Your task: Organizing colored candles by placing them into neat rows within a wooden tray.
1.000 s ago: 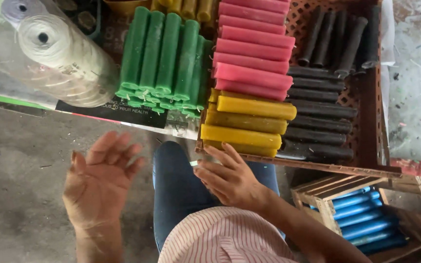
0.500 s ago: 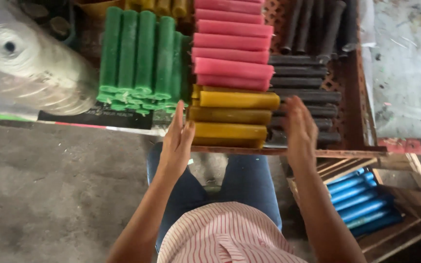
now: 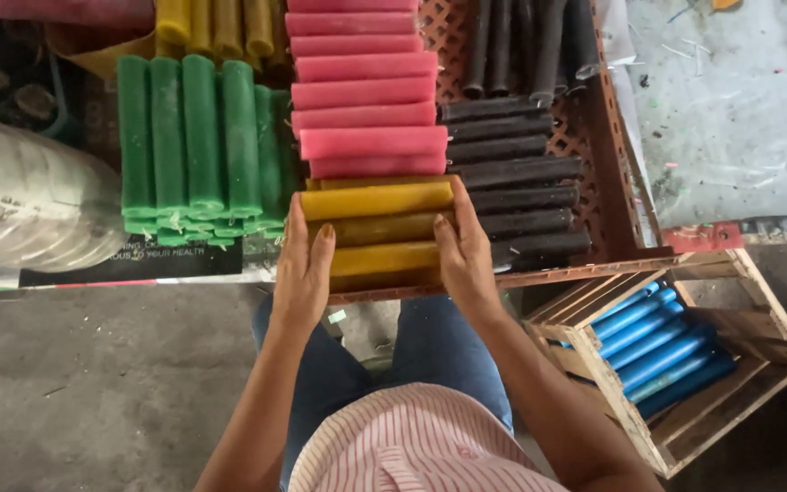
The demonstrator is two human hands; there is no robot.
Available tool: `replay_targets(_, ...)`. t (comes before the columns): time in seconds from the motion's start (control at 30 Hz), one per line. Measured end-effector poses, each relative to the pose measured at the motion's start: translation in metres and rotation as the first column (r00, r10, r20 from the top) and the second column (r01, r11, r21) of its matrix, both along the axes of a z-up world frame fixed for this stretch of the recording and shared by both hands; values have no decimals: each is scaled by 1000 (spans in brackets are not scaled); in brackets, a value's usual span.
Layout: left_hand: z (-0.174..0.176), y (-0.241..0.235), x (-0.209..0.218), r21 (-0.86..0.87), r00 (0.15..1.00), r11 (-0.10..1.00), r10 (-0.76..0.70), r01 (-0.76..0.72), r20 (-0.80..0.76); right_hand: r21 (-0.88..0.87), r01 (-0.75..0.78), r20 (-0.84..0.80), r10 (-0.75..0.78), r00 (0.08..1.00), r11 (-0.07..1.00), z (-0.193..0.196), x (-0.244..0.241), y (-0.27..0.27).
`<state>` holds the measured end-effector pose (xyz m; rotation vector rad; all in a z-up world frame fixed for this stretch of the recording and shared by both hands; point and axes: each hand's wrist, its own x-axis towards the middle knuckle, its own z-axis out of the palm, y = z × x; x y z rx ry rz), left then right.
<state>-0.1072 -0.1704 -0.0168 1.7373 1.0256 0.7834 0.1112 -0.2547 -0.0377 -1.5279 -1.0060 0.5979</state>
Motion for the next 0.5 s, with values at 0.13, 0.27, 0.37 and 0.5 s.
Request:
replay_targets(0.13, 2, 4, -9, -83, 998, 996, 39, -34, 55, 13, 40, 65, -41, 997, 999, 4, 13, -9)
replay_targets(0.27, 37, -6, -28, -180, 986, 979, 116, -93, 123, 2, 100, 130, -99, 987, 995, 17, 43, -24)
replay_targets(0.37, 52, -22, -55, -203, 980, 960, 200, -192, 17, 46, 161, 179, -167, 970, 986, 7, 65, -29)
replay_targets(0.5, 17, -42, -107, -334, 939, 877, 319, -345, -131, 69, 140, 448, -156, 880, 988, 8, 64, -24)
